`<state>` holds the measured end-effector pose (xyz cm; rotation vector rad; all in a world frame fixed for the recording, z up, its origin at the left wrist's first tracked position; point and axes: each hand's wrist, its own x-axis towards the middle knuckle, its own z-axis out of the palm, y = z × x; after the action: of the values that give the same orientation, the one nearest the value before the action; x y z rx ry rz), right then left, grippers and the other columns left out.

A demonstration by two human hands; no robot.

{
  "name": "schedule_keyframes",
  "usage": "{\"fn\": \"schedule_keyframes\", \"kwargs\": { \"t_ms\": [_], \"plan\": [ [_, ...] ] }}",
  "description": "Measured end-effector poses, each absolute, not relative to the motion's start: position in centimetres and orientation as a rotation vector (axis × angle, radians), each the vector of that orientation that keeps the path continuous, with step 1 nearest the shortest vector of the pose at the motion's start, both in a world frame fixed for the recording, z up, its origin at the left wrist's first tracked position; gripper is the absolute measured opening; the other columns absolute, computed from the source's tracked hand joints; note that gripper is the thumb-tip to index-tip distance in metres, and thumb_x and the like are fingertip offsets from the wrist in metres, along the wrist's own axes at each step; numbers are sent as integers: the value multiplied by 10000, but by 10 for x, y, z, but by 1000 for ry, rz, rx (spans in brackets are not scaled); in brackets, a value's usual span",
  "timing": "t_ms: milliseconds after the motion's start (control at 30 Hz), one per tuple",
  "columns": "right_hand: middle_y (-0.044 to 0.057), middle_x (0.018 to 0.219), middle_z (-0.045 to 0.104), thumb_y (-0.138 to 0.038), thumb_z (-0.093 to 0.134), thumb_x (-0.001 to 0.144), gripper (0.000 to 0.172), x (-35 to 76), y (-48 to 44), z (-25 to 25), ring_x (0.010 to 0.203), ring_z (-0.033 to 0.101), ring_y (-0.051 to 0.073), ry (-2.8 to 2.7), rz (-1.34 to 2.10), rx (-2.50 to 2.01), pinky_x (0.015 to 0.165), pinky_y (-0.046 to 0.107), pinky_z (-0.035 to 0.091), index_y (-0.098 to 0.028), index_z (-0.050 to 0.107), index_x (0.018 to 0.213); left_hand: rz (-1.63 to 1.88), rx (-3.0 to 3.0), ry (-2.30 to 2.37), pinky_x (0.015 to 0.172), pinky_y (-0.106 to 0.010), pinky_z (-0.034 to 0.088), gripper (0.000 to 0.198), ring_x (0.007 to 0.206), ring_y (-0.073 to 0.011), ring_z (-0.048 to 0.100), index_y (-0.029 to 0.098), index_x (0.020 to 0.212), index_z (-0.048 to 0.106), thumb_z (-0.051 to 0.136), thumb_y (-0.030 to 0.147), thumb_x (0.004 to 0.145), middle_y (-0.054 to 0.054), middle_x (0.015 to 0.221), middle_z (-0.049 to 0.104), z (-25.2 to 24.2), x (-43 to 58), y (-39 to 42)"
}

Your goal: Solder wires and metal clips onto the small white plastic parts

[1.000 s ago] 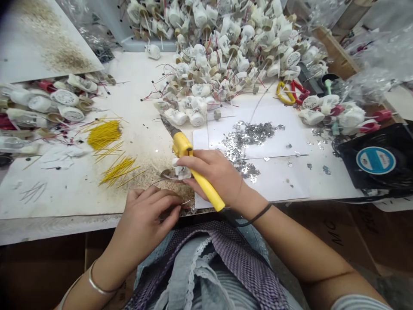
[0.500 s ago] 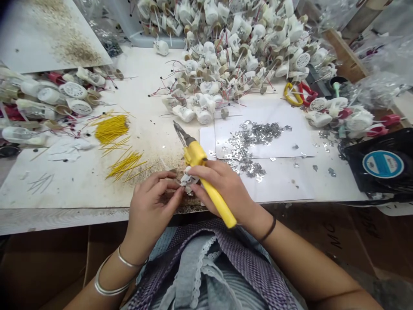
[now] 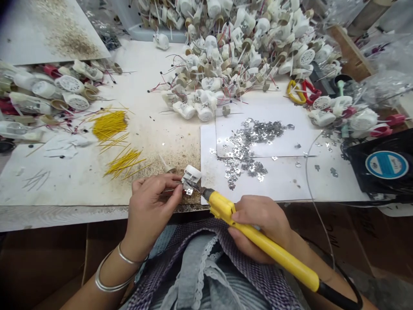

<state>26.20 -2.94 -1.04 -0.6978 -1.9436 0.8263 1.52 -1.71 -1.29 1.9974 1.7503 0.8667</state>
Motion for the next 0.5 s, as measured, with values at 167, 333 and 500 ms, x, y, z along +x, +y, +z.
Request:
{"fn": "schedule_keyframes", "kwargs": {
  "t_ms": [167, 333, 500],
  "plan": [
    [-14, 675, 542, 1, 591, 736, 630, 258, -28, -7, 547, 500, 145, -2029, 763, -700, 498, 305, 409, -203, 465, 1319, 861, 2010, 1756, 877, -377, 316, 127, 883, -160, 654, 215, 750, 576, 622, 155, 852, 45, 933, 734, -12, 16, -17],
    [-19, 659, 553, -30, 569, 751, 564, 257, -27, -3, 514, 467, 139, -2159, 696, -684, 488, 292, 375, -212, 479, 1277, 832, 2024, 1757, 884, -382, 311, 127, 890, -161, 651, 215, 752, 579, 620, 154, 855, 48, 945, 734, -11, 16, -17],
    [-15, 646, 580, -60, 561, 751, 498, 259, -28, -2, 497, 506, 146, -2016, 622, -723, 468, 294, 422, -206, 526, 1226, 809, 2051, 1760, 880, -389, 313, 123, 899, -167, 649, 218, 757, 585, 628, 153, 853, 48, 949, 733, -10, 14, -17]
  ]
}}
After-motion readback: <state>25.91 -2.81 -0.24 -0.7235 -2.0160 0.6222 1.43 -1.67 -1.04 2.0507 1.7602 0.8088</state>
